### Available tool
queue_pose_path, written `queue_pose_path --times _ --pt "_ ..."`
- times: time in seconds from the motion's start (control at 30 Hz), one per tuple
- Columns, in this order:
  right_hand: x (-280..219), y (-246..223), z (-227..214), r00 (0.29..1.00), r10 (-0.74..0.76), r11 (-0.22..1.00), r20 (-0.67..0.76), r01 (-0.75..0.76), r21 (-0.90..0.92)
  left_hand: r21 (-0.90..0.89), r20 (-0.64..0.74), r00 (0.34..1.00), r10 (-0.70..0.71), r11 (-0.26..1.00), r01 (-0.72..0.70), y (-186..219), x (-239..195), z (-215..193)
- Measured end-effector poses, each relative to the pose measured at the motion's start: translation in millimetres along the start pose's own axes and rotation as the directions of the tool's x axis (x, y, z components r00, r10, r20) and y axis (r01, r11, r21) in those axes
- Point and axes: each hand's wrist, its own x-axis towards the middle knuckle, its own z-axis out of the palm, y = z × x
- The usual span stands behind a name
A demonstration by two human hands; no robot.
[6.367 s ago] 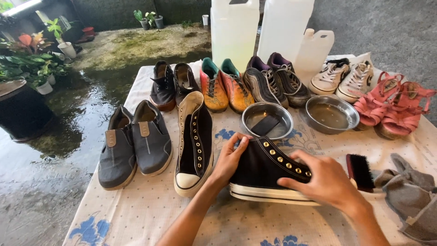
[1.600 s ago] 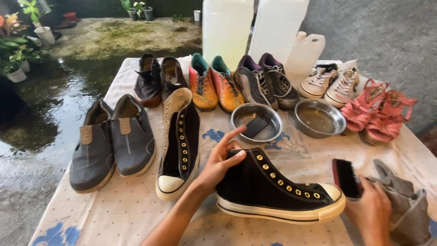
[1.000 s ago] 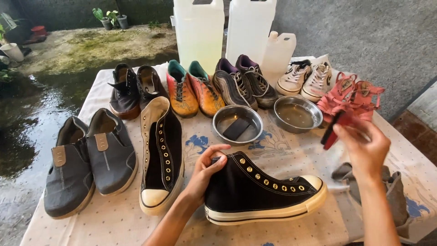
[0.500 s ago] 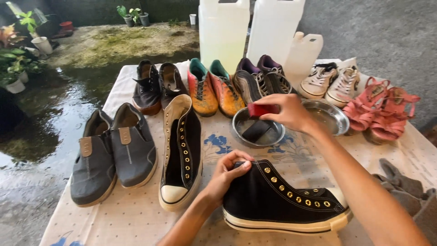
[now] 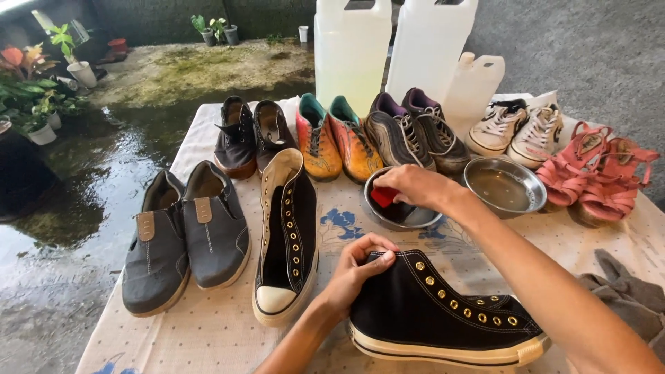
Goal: The person scrubs a black high-top sneaker with a red brush, then wipes it with a gray cloth. They repeat the scrubbing and wiping process on the shoe while other shoes and cleaning supplies are arranged on the table.
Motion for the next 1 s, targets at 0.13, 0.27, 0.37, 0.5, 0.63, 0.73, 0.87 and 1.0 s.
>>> queue_pose_path --times 0.13,0.27,0.37,0.5,0.63,0.73,0.87,1.0 --pt "-1 -10 -14 0.984 0.142 0.990 0.108 -0.143 0.002 -0.016 0.016 1.000 0.000 1.000 0.000 -1 1 -1" --pt "4 -3 -18 0.965 0.225 0.974 0.136 -0.225 -0.013 -0.016 0.006 1.000 -0.003 1.000 0.003 -4 2 -1" --pt "8 -1 -15 0.981 0.176 0.984 0.076 -0.173 -0.045 0.004 0.000 1.000 0.001 1.000 -0.001 -4 2 -2" --pt "7 -10 -20 0.976 0.182 0.983 0.123 -0.185 0.013 0.048 0.002 1.000 -0.003 0.999 0.003 -2 1 -1" --pt "6 0 -8 0.973 0.180 0.983 0.145 -0.175 -0.049 0.067 0.010 1.000 0.014 0.998 -0.015 -4 1 -2" --pt "5 -3 -8 0.977 0.089 0.993 0.192 -0.072 -0.096 0.057 0.001 1.000 0.003 0.998 -0.003 -2 0 0" --pt "7 -5 -9 0.967 0.162 0.987 0.199 -0.161 -0.021 0.088 0.006 1.000 0.017 0.996 -0.017 0 1 0" --pt "8 0 -8 0.960 0.155 0.988 0.232 -0.151 -0.038 0.091 0.005 1.000 0.006 0.996 -0.006 0 0 0"
